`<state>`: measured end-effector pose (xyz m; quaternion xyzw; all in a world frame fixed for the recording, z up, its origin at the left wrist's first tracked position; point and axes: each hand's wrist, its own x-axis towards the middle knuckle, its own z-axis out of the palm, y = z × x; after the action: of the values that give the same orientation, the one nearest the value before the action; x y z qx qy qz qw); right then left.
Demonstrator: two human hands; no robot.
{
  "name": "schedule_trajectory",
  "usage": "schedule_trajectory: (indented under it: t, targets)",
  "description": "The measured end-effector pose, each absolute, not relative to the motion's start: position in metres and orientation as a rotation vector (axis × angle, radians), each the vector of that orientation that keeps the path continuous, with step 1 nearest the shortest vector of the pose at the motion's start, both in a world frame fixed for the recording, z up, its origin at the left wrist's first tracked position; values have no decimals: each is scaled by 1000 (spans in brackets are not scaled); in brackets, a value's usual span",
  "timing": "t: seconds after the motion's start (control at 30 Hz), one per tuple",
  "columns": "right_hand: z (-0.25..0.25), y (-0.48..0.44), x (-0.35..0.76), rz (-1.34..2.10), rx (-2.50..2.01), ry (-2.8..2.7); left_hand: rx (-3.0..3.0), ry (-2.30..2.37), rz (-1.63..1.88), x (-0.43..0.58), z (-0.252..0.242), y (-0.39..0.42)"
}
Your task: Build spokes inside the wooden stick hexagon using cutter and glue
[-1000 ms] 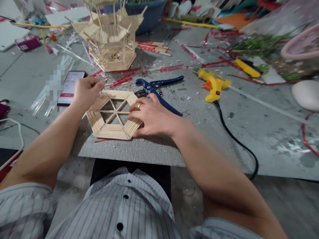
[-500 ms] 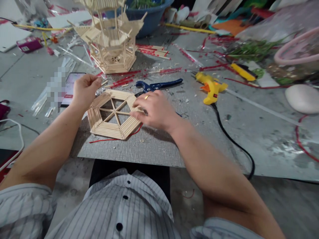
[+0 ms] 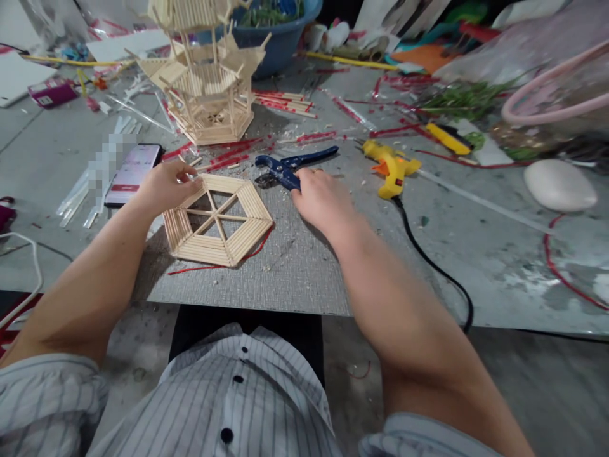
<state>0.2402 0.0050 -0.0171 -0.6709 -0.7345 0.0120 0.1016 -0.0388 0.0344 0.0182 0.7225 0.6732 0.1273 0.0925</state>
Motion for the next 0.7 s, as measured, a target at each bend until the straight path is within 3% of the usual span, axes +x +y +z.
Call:
schedule_trajectory:
  t: [0.4, 0.57, 0.7]
  targets:
    - [-23, 20, 237, -49, -2107, -1965, 2322, 1724, 276, -36, 20, 29]
    - [-17, 16, 238, -44, -1808, -2039, 2382, 1537, 269, -32, 23, 26]
    - [-17, 8, 233, 159, -1518, -2193, 2393, 1472, 261, -29, 24, 23]
